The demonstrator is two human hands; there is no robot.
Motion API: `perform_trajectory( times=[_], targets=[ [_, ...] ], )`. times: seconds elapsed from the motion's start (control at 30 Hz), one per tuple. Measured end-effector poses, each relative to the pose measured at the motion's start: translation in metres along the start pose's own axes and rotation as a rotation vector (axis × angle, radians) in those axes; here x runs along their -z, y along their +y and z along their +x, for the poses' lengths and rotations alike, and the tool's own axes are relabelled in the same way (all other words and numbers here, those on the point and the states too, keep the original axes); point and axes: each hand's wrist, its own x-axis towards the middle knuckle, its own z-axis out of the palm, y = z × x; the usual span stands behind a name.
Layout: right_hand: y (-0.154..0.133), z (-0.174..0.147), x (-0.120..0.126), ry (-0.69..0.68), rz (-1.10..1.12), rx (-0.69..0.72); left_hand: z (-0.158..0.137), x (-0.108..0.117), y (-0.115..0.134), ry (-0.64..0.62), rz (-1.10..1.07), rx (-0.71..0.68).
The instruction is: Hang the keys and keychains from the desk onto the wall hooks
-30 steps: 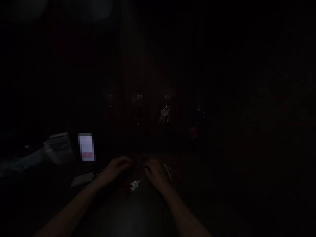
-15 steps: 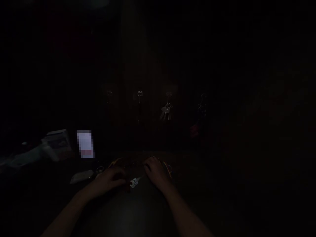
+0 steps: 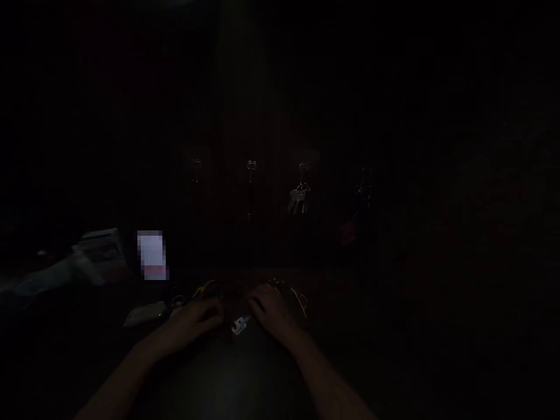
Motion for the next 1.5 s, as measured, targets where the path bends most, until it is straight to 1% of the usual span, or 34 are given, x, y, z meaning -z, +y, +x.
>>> perform_trajectory(
  times=[0.13, 0.2, 0.37, 0.5, 0.57, 0.67, 0.73, 0.87, 1.0, 1.13, 1.23, 1.4, 1.5],
  targets=[
    [-0.022, -0.004, 0.002, -0.123, 0.095, 0.025, 0.004, -0.004, -0.001, 0.076, -0.009, 0.02],
    [-0.029, -0.005, 0.001, -0.161, 0.137, 0.025, 0.006, -0.005, 0.001, 0.112, -0.026, 0.026],
    [-0.027, -0.003, -0.005, -0.154, 0.17, 0.05, 0.011, -0.011, 0.003, 0.224, -0.125, 0.003],
    [-0.027, -0.001, -0.006, -0.142, 0.185, 0.036, 0.014, -0.011, -0.002, 0.303, -0.274, 0.047],
    [-0.029, -0.001, -0.004, -0.141, 0.202, 0.008, 0.014, -0.01, -0.004, 0.295, -0.392, 0.083],
    [-0.031, -0.002, -0.002, -0.144, 0.222, -0.023, 0.011, -0.007, -0.003, 0.249, -0.557, 0.109],
    [-0.029, -0.002, -0.004, -0.148, 0.219, 0.0, 0.01, -0.005, 0.0, 0.238, -0.64, 0.118],
    [-0.023, -0.002, -0.008, -0.17, 0.165, 0.076, 0.009, -0.004, 0.005, 0.259, -0.759, 0.095],
    [-0.024, -0.002, -0.006, -0.182, 0.138, 0.084, 0.011, -0.005, 0.004, 0.329, -0.777, 0.084],
    [-0.027, -0.003, -0.002, -0.171, 0.148, 0.015, 0.015, -0.008, 0.001, 0.461, -0.848, 0.078],
    [-0.029, -0.003, -0.001, -0.169, 0.162, 0.011, 0.017, -0.011, 0.0, 0.547, -0.907, 0.095],
    [-0.029, -0.004, -0.002, -0.142, 0.144, 0.037, 0.019, -0.011, -0.001, 0.639, -0.842, 0.144],
    [-0.027, -0.005, -0.002, -0.124, 0.149, 0.05, 0.018, -0.008, 0.0, 0.658, -0.808, 0.153]
  ],
)
